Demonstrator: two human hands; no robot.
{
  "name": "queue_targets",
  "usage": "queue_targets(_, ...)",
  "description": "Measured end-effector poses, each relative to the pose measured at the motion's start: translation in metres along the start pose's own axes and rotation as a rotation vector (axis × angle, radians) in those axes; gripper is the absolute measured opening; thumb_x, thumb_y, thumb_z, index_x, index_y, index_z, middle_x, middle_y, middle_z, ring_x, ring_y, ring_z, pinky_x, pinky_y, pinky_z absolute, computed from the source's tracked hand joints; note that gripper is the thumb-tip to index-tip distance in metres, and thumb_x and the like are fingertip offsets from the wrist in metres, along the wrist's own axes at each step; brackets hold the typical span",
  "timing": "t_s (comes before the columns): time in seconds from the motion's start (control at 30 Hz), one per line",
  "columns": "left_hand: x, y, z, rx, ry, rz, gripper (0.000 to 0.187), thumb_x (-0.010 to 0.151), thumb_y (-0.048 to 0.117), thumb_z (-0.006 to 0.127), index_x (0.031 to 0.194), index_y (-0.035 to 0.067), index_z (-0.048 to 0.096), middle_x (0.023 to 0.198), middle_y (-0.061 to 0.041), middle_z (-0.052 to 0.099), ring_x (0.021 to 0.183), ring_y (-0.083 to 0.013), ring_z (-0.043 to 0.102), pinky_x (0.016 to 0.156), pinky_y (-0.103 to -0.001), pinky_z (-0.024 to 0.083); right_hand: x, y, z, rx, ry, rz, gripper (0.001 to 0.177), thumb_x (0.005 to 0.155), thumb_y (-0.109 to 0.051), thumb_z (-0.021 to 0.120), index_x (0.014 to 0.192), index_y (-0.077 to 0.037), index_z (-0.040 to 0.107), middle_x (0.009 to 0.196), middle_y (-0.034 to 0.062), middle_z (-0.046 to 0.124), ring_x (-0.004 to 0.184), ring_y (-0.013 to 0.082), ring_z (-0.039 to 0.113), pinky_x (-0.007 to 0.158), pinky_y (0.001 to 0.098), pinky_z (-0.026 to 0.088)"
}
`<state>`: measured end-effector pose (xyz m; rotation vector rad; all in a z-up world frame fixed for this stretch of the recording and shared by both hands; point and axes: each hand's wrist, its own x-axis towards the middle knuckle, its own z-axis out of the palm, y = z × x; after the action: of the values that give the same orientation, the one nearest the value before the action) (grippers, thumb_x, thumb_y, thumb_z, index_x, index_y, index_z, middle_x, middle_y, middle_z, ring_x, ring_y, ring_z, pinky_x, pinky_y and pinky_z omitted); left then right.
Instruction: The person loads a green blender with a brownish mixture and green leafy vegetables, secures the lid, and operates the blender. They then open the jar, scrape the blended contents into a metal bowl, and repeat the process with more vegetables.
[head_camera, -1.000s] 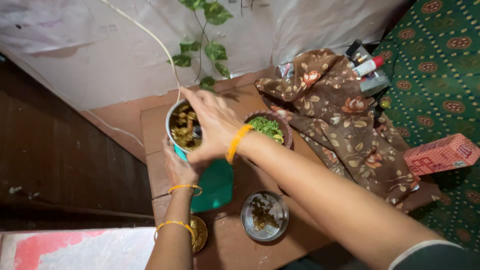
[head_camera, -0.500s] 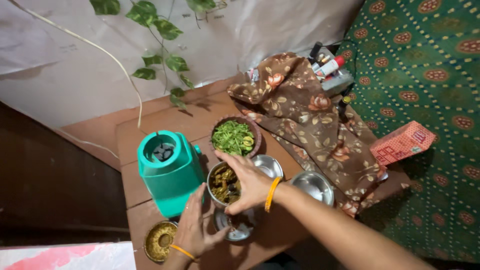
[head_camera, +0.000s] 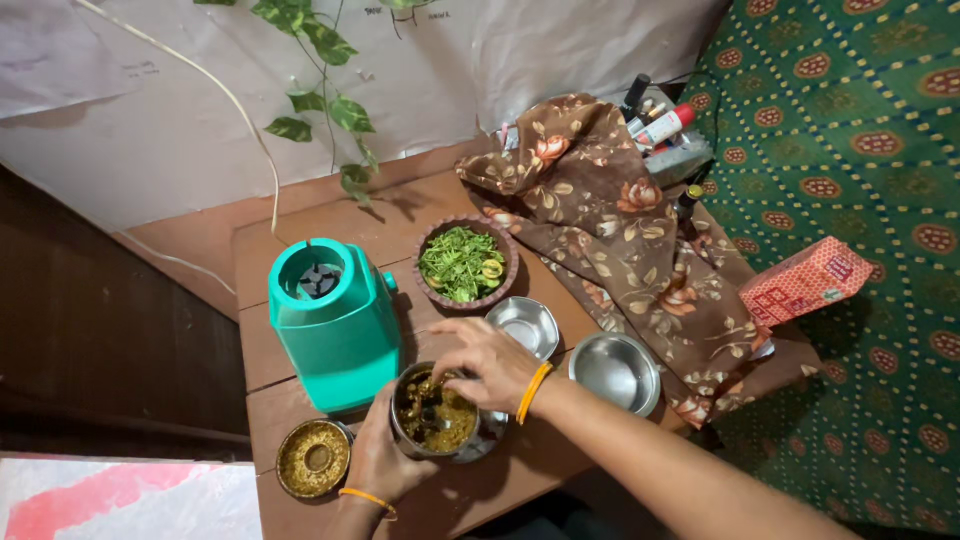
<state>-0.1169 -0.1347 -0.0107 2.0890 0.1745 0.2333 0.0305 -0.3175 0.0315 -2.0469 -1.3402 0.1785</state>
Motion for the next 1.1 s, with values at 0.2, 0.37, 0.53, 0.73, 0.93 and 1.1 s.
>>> queue_targets(0.2,0.000,0.001,0.009,-0.078,0.000,0.031,0.106,0.044,0.012,0.093,0.139,0.007,0.047,0.128,-0.012,0.063,0.119,-0.0272,0.066,0.100,-0.036,0.054,0.006,-0.005,0.017,-0.179,-0.047,-0.232,0.026,0.068,-0.011,0.078,0.092,-0.022,0.078,0.147,0.0059,0.055,0.137,0.0329,0.049,0.109,0.0501,0.043)
queue_targets(0.37,0.001,-0.001,0.013,0.015,-0.003,-0.009,0.108,0.045,0.015,0.095,0.141,0.006,0.046,0.131,-0.014,0.062,0.121,-0.0292,0.063,0.100,-0.037,0.053,0.011,-0.003,0.020,-0.212,-0.018,-0.286,0.010,0.080,-0.018,0.072,0.086,-0.023,0.078,0.143,0.0055,0.057,0.135,0.0316,0.052,0.109,0.0504,0.042)
queue_targets(0.53,0.000,-0.007,0.020,-0.012,0.030,0.047,0.110,0.045,0.019,0.096,0.141,0.002,0.044,0.136,-0.018,0.058,0.125,-0.0324,0.061,0.103,-0.039,0.050,0.014,-0.002,0.014,-0.326,0.014,-0.407,0.008,0.082,-0.020,0.067,0.082,-0.019,0.075,0.140,0.0062,0.061,0.133,0.0313,0.055,0.113,0.0489,0.044)
queue_targets(0.73,0.000,-0.010,0.021,0.037,0.031,0.051,0.112,0.044,0.018,0.095,0.141,0.000,0.042,0.138,-0.020,0.056,0.128,-0.0342,0.057,0.106,-0.039,0.048,0.015,-0.002,0.005,-0.313,0.017,-0.449,0.009,0.081,-0.020,0.066,0.084,-0.016,0.074,0.137,0.0074,0.062,0.130,0.0308,0.056,0.113,0.0476,0.044)
queue_targets(0.93,-0.001,-0.004,0.018,0.041,-0.011,-0.017,0.111,0.044,0.017,0.094,0.142,0.004,0.042,0.137,-0.018,0.057,0.128,-0.0332,0.057,0.106,-0.039,0.048,0.010,0.003,0.007,-0.358,0.034,-0.486,0.012,0.082,-0.020,0.065,0.087,-0.016,0.074,0.135,0.0081,0.062,0.128,0.0295,0.056,0.113,0.0486,0.042)
queue_targets(1.1,0.000,0.000,0.019,0.025,0.005,-0.001,0.110,0.043,0.017,0.094,0.140,0.003,0.043,0.133,-0.017,0.058,0.124,-0.0333,0.059,0.103,-0.039,0.049,0.009,0.009,0.014,-0.410,0.037,-0.506,0.009,0.083,-0.023,0.065,0.085,-0.018,0.072,0.133,0.0048,0.064,0.129,0.0259,0.057,0.115,0.0511,0.041)
